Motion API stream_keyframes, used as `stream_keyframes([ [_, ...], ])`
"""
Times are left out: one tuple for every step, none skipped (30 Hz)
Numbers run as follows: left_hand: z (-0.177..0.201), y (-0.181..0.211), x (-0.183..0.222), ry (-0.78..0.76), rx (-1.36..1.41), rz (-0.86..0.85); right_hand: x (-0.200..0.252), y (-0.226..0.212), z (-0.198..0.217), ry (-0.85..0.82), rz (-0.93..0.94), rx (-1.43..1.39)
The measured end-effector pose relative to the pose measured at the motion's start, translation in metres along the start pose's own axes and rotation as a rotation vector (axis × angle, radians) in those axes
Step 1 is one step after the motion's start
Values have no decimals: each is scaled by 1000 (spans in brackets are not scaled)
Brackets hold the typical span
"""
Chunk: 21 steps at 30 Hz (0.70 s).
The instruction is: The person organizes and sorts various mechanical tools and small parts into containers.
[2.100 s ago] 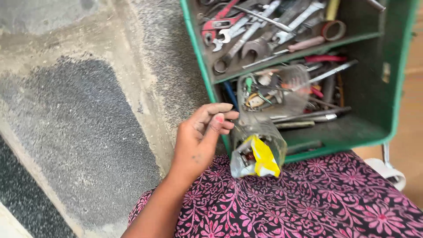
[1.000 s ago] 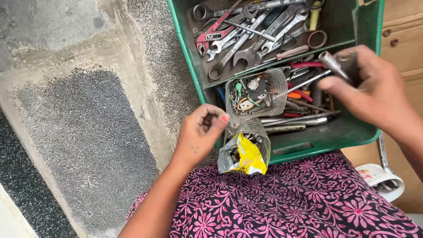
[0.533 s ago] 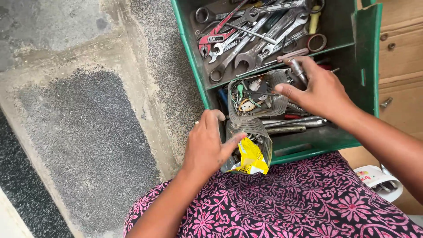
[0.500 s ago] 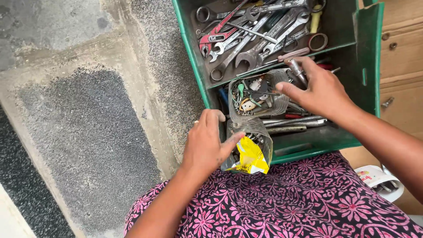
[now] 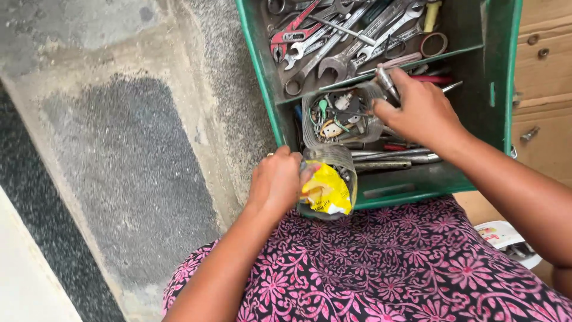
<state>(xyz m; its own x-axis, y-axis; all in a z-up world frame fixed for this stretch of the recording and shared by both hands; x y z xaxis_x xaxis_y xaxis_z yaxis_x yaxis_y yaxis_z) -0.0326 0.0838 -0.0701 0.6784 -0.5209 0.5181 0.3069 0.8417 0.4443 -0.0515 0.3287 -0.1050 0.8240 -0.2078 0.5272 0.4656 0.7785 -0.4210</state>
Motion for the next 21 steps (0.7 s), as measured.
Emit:
stream_keyframes([
  [-1, -1, 1, 29, -7, -19, -1, -1, 0, -7, -2, -54],
  [-4, -1, 4, 64, -10, -34, -2, -3, 1, -16, 3, -102],
  [-12, -7, 8, 79, -4, -16, -5, -2, -2, -23, 24, -93],
  [-18, -8, 11, 117, -51, -46, -9, 0, -2, -15, 27, -101],
  [-22, -8, 15, 155, -99, -74, -12, 1, -2, -7, 31, -108],
  [-25, -10, 20, 183, -100, -54, -19, 0, -3, -5, 64, -100],
  [-27, -7, 24, 210, -149, -69, -26, 2, 0, 27, 72, -96],
  [-29, -5, 29, 234, -202, -83, -33, 4, 1, 59, 80, -97],
  [-21, 2, 39, 258, -206, -60, -38, 7, 0, 59, 112, -93],
  [-11, 5, 52, 291, -193, -17, -44, 13, -3, 82, 100, -107],
  [-1, 9, 64, 326, -180, 25, -51, 18, -5, 104, 88, -121],
  [11, 16, 74, 338, -193, 45, -49, 14, -6, 100, 113, -131],
  [23, 21, 84, 366, -183, 67, -50, 13, -5, 124, 107, -142],
  [32, 28, 95, 386, -165, 86, -47, 16, -5, 143, 93, -149],
  [44, 30, 104, 391, -172, 103, -44, 7, -3, 133, 109, -155],
  [52, 34, 113, 356, -229, 128, -37, 8, -1, 138, 88, -162],
  [59, 37, 122, 322, -285, 153, -30, 9, 1, 143, 67, -169],
  [70, 45, 126, 319, -280, 139, -25, 20, 3, 150, 55, -164],
  [81, 49, 132, 292, -304, 163, -21, 31, 5, 152, 31, -136],
  [101, 50, 138, 277, -347, 188, -21, 33, 8, 163, 17, -122],
  [112, 50, 144, 285, -359, 176, -20, 39, 13, 179, 15, -132],
])
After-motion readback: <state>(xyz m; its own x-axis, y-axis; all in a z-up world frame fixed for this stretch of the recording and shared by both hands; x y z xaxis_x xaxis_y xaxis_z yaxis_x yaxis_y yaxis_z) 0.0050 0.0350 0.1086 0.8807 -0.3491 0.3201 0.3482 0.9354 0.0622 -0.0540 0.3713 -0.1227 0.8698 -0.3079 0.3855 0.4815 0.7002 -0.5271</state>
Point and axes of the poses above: each hand's wrist, its own x-axis away from the middle knuckle, its own z-axis out of the back of the hand, y = z × x, the point moved 10 cm from there along -x, towards the middle knuckle, and after that the axes turned 10 degrees about -z, right-handed, at the moved point
